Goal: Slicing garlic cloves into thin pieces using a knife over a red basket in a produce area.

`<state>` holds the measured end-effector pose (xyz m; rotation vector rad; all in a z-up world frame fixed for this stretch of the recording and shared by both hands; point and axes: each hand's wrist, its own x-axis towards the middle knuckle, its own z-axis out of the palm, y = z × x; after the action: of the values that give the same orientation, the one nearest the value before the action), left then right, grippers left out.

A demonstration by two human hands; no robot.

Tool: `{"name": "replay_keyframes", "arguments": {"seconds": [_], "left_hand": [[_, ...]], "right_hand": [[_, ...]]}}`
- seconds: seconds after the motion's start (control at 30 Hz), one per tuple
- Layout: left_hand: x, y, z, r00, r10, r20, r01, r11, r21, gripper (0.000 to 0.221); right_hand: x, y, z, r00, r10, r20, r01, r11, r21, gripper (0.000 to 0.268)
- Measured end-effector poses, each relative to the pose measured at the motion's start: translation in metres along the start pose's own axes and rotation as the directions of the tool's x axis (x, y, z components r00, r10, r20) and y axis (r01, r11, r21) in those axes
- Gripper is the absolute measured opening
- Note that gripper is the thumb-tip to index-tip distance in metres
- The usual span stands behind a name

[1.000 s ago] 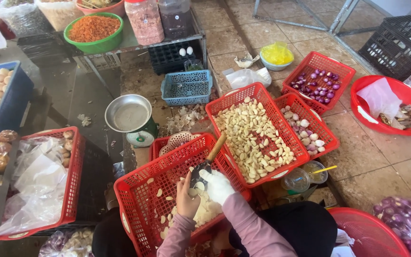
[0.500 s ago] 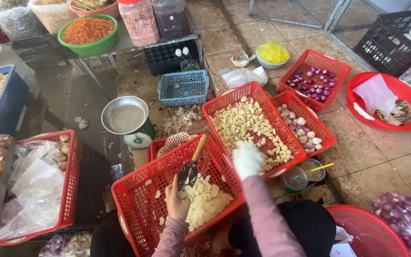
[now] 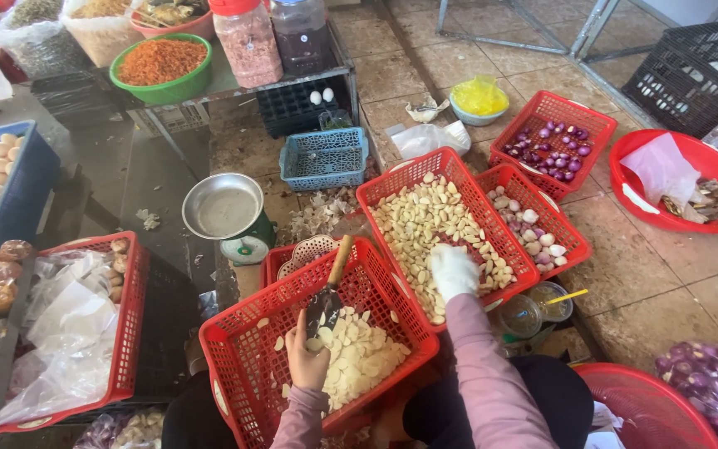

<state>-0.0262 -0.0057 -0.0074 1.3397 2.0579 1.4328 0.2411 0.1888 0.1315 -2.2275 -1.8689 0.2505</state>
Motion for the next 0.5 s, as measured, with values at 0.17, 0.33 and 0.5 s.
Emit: {"name": "replay_keyframes", "arguments": {"seconds": [0.17,0.33,0.5], "left_hand": [[-0.003,0.005,0.007,0.995,-0.094,0.043,0.098,0.99,-0.102,0.098],[-0.007,0.01,0.001,0.987,-0.135,0.084,0.146,0.978,-0.149,0.097],[-0.002,0.022,0.009,0.948,-0.22,0.231,0.269,0.94,-0.209,0.105]], "right_hand": [[-0.011,-0.018,0.042,0.969,-0.071,0.238,0.09,0.994,-0.068,0.025],[-0.041,-0.026,-0.018,0.937,0.045,0.346,-0.168,0.927,0.334,0.045],[-0.076,-0.052,-0.074,0.871,-0.014,0.491,-0.46,0.326,0.826,0.053]]}}
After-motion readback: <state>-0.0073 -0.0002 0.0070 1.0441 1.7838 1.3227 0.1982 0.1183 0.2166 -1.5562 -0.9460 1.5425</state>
